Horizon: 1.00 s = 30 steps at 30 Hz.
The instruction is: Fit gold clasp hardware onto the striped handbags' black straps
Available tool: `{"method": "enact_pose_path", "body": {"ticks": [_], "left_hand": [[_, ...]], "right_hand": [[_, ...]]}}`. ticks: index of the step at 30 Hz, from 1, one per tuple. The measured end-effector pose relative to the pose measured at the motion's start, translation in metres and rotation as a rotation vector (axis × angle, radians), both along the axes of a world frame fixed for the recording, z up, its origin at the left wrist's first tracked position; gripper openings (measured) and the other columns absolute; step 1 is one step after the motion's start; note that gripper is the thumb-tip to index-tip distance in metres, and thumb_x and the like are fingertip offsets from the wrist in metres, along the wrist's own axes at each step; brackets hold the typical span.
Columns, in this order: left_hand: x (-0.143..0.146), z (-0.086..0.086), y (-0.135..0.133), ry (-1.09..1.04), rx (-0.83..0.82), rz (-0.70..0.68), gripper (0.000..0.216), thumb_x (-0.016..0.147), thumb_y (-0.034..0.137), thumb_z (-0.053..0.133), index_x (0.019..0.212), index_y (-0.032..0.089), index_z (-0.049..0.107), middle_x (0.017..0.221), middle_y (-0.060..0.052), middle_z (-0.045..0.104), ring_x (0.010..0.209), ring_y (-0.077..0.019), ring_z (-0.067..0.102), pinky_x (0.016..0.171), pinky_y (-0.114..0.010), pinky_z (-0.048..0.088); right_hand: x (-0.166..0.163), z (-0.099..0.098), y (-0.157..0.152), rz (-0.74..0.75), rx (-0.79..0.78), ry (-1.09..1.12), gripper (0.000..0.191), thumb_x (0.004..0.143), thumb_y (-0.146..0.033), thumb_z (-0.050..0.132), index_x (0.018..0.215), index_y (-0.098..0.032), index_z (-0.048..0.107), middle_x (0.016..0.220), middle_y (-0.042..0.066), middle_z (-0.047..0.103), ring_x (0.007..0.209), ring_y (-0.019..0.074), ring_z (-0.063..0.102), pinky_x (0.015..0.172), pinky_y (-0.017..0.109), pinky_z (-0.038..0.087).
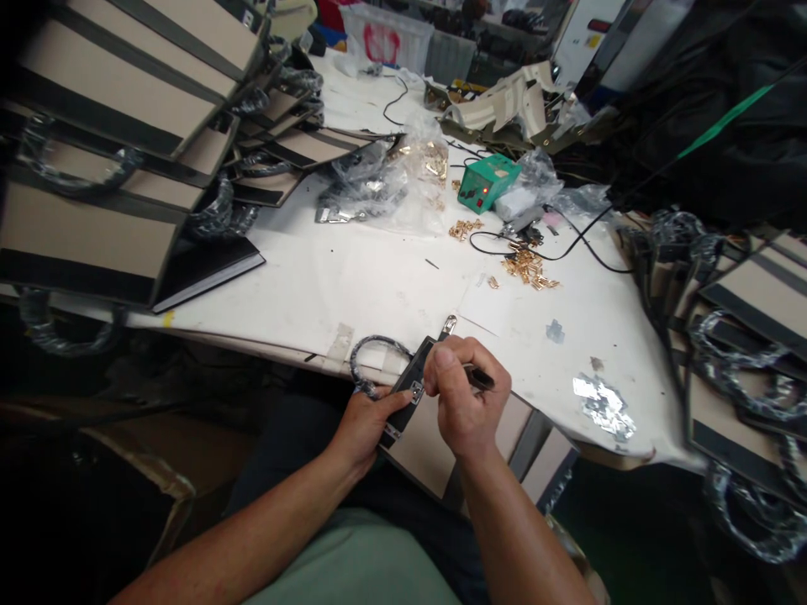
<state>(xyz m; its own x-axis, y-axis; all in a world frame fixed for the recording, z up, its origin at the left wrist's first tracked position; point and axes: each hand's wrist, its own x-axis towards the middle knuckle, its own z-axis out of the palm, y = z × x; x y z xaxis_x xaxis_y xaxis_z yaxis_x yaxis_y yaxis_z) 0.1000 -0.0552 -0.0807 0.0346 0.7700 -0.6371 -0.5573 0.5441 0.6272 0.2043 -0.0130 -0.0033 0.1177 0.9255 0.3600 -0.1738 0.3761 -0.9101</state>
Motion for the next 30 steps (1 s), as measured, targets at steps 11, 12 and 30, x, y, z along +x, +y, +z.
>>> {"method": "enact_pose_path", "body": {"ticks": [11, 12, 30], "left_hand": [[-0.012, 0.02, -0.016, 0.343, 0.274, -0.215, 0.021, 0.076, 0.036, 0.076, 0.072, 0.015, 0.077, 0.066, -0.004, 0.07, 0.06, -0.0164, 0.06, 0.057, -0.025, 0.042], [-0.015, 0.028, -0.019, 0.431, 0.366, -0.27, 0.019, 0.078, 0.034, 0.074, 0.071, 0.016, 0.077, 0.063, -0.003, 0.067, 0.059, -0.0153, 0.057, 0.057, -0.024, 0.041], [-0.06, 0.165, -0.035, 0.454, 0.626, 0.231, 0.057, 0.045, 0.026, 0.089, 0.099, 0.026, 0.074, 0.087, 0.001, 0.071, 0.075, -0.0199, 0.064, 0.071, -0.029, 0.055]], "right_hand": [[0.051, -0.002, -0.021, -0.105, -0.382, -0.432, 0.033, 0.089, -0.049, 0.068, 0.075, -0.02, 0.061, 0.052, -0.004, 0.053, 0.045, 0.0115, 0.046, 0.044, 0.025, 0.037], [0.061, 0.002, -0.028, -0.126, -0.4, -0.474, 0.031, 0.089, -0.049, 0.068, 0.078, -0.02, 0.064, 0.053, -0.004, 0.053, 0.046, 0.0121, 0.047, 0.045, 0.025, 0.038], [0.027, 0.138, -0.134, -0.062, 0.791, -1.35, 0.027, 0.086, -0.021, 0.063, 0.112, -0.014, 0.069, 0.062, 0.001, 0.063, 0.05, 0.0172, 0.054, 0.042, 0.032, 0.033]]}}
